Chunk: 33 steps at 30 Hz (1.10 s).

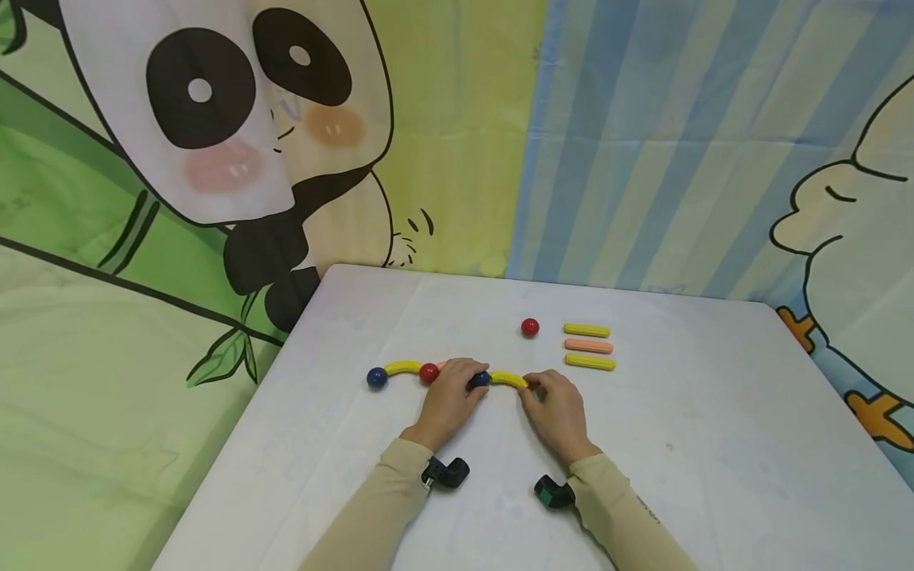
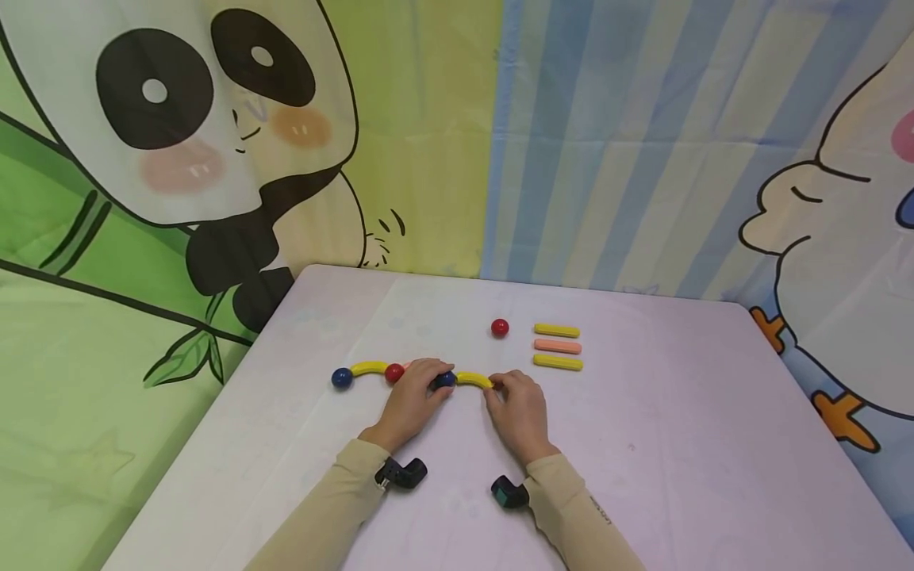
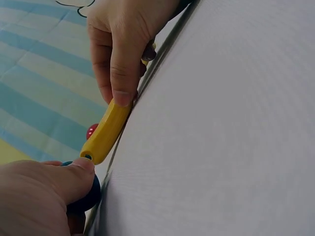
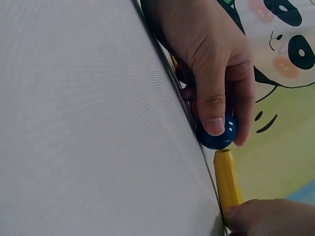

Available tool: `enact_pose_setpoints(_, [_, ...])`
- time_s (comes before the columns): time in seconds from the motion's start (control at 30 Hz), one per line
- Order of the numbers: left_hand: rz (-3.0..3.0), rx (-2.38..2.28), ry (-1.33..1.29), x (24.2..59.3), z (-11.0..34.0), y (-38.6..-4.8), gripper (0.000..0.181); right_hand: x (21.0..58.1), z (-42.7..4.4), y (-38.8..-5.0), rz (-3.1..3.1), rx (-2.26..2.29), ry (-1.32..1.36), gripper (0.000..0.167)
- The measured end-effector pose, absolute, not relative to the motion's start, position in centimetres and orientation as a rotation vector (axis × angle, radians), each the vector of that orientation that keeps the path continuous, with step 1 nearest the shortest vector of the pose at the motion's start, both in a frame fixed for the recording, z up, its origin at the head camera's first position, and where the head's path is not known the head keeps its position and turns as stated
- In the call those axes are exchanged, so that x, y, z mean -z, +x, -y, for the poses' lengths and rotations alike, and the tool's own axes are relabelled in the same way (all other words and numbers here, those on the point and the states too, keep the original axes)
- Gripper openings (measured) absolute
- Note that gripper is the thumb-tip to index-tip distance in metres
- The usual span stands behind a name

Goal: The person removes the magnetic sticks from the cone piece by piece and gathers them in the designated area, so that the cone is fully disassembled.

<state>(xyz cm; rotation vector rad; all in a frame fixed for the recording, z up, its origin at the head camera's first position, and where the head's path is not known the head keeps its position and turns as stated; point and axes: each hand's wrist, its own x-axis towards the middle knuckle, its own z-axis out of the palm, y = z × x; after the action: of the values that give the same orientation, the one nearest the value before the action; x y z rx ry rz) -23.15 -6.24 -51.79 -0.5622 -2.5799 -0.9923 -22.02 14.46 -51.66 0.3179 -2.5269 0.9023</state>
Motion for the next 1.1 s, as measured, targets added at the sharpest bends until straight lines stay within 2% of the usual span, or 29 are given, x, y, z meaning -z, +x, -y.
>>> enact_pose_setpoints(0.3, [2.584,0.996,-0.518,51.7,6.3,-23.1,0.036,51.4,-15.8,-22.5,2.526,-0.955,0.205,0.017])
enact_pose_setpoints(0.67, [2.560,1.017,-0.539,51.6,6.2,-23.0,0.035,51.0,-21.4,-22.3,2.491,-0.906,-0.044,0.019])
enact_pose_setpoints(1.1, [2.575,1.024,-0.530,51.7,6.2,-23.1,0.035,51.5,-24.7,-21.9,2.478,-0.847,-0.142,0.020])
